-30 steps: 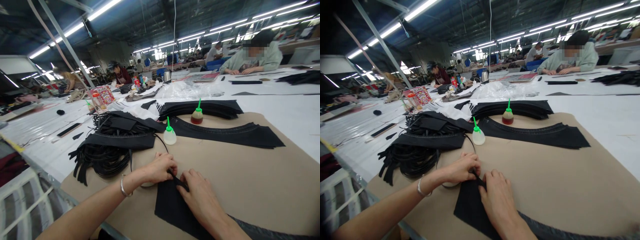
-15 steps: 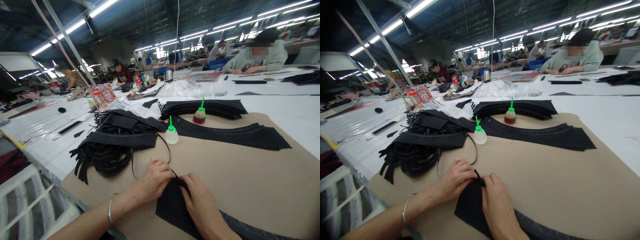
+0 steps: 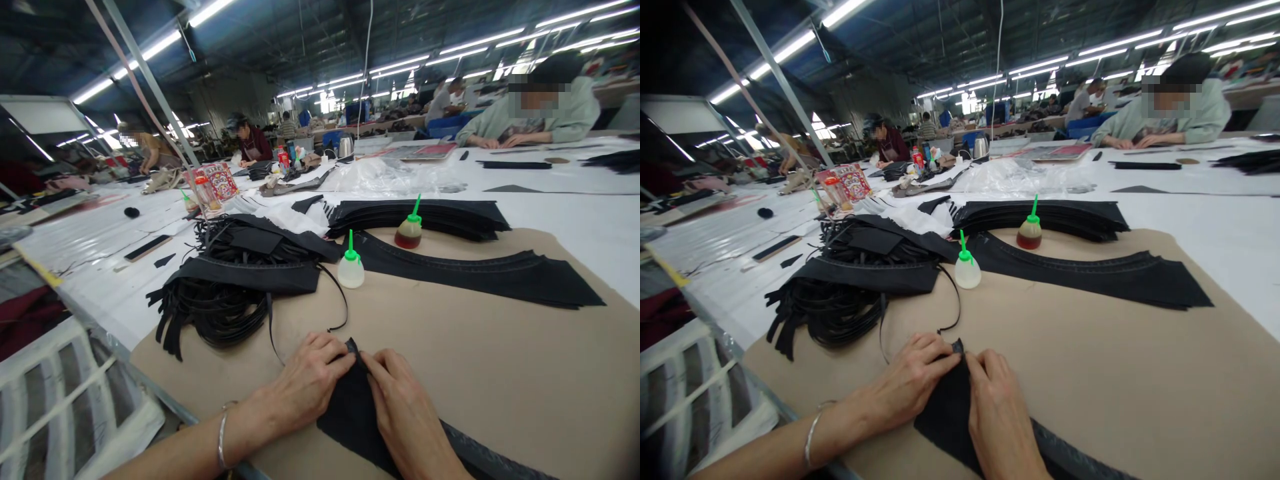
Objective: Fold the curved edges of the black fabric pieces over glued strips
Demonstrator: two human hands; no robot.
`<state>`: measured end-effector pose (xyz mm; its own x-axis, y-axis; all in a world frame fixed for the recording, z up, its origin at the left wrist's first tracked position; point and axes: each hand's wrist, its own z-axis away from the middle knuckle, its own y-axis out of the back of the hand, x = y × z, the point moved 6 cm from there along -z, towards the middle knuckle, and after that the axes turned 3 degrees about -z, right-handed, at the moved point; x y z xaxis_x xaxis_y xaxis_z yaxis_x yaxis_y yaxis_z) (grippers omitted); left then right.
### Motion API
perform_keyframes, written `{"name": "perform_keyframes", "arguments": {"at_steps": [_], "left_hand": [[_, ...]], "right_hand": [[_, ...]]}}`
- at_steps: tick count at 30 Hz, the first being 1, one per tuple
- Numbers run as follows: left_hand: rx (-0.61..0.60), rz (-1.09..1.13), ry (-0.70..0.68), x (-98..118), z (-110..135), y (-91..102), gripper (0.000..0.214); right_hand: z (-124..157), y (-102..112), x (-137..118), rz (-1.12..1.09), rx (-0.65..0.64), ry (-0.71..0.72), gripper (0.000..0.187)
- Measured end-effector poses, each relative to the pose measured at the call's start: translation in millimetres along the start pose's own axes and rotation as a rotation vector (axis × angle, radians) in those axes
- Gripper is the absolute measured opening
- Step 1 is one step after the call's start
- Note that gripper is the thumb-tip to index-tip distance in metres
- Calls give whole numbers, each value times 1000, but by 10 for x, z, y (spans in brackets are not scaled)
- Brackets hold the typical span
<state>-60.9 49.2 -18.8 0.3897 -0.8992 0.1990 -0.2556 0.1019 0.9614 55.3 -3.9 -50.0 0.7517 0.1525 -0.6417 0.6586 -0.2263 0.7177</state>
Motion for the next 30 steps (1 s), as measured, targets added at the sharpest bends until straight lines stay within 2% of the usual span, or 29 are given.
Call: {"name": "perform_keyframes", "arguments": {"at_steps": [7, 11, 18, 24, 30], "left_hand": [[-3, -8, 41, -6, 39, 5, 38], [-16, 4, 73, -30, 50, -11, 37], [-40, -10, 93, -25, 74, -15, 38], [-32, -16, 100, 6, 96, 44, 38], [45, -21, 132, -70, 151, 99, 33]], "right_hand": [[28, -25, 13, 118, -12, 62, 41], [57, -65, 29, 271, -56, 147, 46], [38, -10, -107, 517, -53, 186, 52], [54, 31, -133, 559, -25, 217, 53], [44, 25, -136, 562, -88, 208, 55]]}}
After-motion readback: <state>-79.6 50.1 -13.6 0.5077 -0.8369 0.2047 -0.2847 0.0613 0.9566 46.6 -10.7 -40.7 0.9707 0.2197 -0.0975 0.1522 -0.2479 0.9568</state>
